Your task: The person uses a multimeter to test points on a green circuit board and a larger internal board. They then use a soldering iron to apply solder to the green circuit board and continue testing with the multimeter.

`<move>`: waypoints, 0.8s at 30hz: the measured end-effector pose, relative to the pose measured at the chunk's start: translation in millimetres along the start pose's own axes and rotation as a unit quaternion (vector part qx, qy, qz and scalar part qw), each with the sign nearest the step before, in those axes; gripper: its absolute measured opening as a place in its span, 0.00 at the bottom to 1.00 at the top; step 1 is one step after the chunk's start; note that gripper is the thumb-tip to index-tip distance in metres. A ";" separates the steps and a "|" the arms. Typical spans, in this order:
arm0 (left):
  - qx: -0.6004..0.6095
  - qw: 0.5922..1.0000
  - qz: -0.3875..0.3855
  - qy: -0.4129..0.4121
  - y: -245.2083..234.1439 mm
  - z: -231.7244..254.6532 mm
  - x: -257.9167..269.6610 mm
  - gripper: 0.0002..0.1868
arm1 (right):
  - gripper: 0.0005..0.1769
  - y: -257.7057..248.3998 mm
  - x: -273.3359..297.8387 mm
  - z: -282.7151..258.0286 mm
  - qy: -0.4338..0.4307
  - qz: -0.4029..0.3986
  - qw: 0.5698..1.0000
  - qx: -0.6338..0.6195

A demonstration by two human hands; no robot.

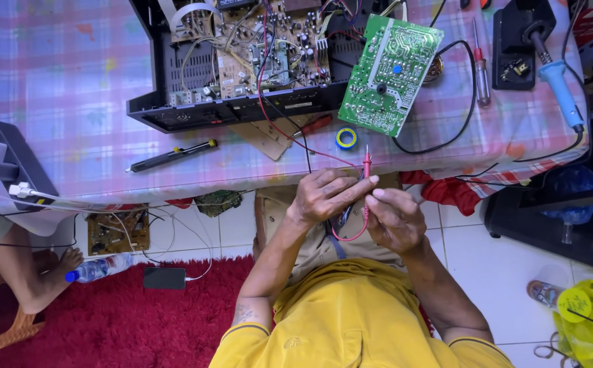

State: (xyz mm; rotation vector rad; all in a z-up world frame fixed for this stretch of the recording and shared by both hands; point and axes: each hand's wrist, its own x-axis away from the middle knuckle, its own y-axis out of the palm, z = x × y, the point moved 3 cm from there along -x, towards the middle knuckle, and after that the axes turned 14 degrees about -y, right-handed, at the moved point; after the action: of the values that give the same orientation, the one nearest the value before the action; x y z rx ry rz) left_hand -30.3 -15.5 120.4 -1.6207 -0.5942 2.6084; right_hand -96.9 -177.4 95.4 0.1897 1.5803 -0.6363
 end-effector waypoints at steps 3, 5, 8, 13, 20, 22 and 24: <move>0.001 1.000 0.017 0.009 1.2 0.9 -3.8 0.20 | 0.11 -2.0 -11.4 7.5 -0.008 0.000 1.000 0.020; -0.004 1.000 0.025 0.011 -0.9 4.3 -11.1 0.19 | 0.12 -3.5 -12.1 9.5 -0.007 -0.005 1.000 0.018; -0.006 0.999 0.036 0.003 -4.8 4.6 -18.0 0.17 | 0.09 -6.7 5.4 13.2 -0.018 -0.006 0.998 0.058; -0.006 0.988 0.112 -0.103 5.4 -36.1 24.4 0.09 | 0.06 -9.5 5.6 10.9 0.024 0.043 0.999 0.008; 0.107 0.940 0.145 -0.289 -15.3 -37.6 10.6 0.21 | 0.12 -5.7 21.0 -2.2 0.009 0.028 0.999 0.013; 0.227 0.876 0.202 -0.374 -19.0 -40.1 18.4 0.20 | 0.16 -10.2 42.8 0.2 0.046 0.036 0.998 -0.009; 0.266 0.857 0.226 -0.380 -24.2 -51.4 27.1 0.18 | 0.15 -8.0 33.7 4.2 0.070 0.057 0.996 -0.005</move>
State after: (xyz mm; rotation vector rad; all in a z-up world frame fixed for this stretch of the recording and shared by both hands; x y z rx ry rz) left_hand -2.8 28.6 84.7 -0.5729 0.5915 3.2741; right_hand -101.4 -194.6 65.4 0.3212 1.6939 -0.5348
